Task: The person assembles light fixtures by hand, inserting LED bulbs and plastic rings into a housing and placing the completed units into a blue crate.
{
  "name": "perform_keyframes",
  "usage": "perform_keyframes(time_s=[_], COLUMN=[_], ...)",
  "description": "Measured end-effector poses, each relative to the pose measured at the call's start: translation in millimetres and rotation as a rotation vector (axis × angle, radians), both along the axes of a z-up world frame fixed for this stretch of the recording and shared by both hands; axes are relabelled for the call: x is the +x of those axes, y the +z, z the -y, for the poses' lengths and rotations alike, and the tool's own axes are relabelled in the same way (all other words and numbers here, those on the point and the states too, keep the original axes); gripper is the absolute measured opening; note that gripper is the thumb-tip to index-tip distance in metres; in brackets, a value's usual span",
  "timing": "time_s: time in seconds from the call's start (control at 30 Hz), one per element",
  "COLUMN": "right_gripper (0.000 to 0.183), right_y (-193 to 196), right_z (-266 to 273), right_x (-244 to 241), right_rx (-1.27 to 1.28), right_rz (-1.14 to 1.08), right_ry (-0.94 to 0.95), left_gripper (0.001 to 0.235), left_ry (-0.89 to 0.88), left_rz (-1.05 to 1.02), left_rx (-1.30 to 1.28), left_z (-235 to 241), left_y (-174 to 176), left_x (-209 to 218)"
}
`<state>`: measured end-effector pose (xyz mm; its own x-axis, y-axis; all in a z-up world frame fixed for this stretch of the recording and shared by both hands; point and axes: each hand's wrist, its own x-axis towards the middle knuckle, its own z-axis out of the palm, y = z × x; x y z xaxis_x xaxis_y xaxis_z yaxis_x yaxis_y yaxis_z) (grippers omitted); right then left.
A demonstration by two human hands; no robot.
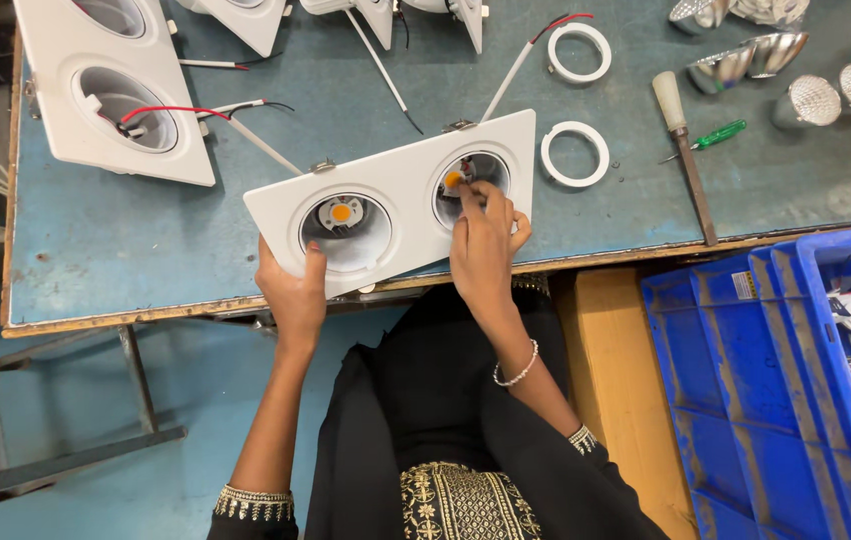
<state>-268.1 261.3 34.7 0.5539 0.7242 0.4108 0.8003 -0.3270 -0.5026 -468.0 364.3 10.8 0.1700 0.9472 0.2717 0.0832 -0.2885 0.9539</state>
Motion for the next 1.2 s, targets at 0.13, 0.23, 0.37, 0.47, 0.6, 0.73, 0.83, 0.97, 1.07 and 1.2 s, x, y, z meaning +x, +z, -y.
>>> perform_keyframes(time_s=[0.13,0.23,0.37,0.47,0.6,0.73,0.83,0.97,1.07,1.2], right_gripper=[0.04,0.04,0.04,0.041,0.047,0.047,0.041,0.023,0.021,0.025], right_y=[5,8,11,9,-1,-12,-12,1,13,27], right_z=[-1,-1,-2,-3,-9,-17,-15,7,18,21], right_x=[-1,-3,-4,-5,-7,-8,0,8,-2,-40], right_rx=[-0.039,-0.046,-0.082,-0.124,-0.165,-0.144,-0.106,0.204,0.305,0.157], right_rz=[0.007,0.017,0.004,0.005,0.011,-0.002,-0.046,-0.451,-0.744,-0.54], right_ry=[0.002,-0.003,-0.006,-0.024,-0.077,-0.097,-0.044,0.084,0.031,0.09], left_gripper=[0.039,0.041,0.041,0.042,0.043,0.043,0.043,0.044,0.044,0.043], left_ry=[-0.002,0.005,0.001,-0.012,-0.018,-0.014,-0.017,-0.029,-0.027,-0.018], left_rz=[0.0,-0.007,-0.008,-0.006,-0.011,-0.01,0.001,0.018,0.016,0.006], left_rx=[0.011,0.017,0.024,0.036,0.031,0.026,0.031,0.02,0.054,0.066], left_z=[0,-1,-2,-2,-2,-1,-1,-1,0,-2], left_y=[-1,-3,-7,-10,-13,-12,-10,-8,-9,-15], left_x=[0,0,-1,-2,-3,-3,-2,-3,-3,-5])
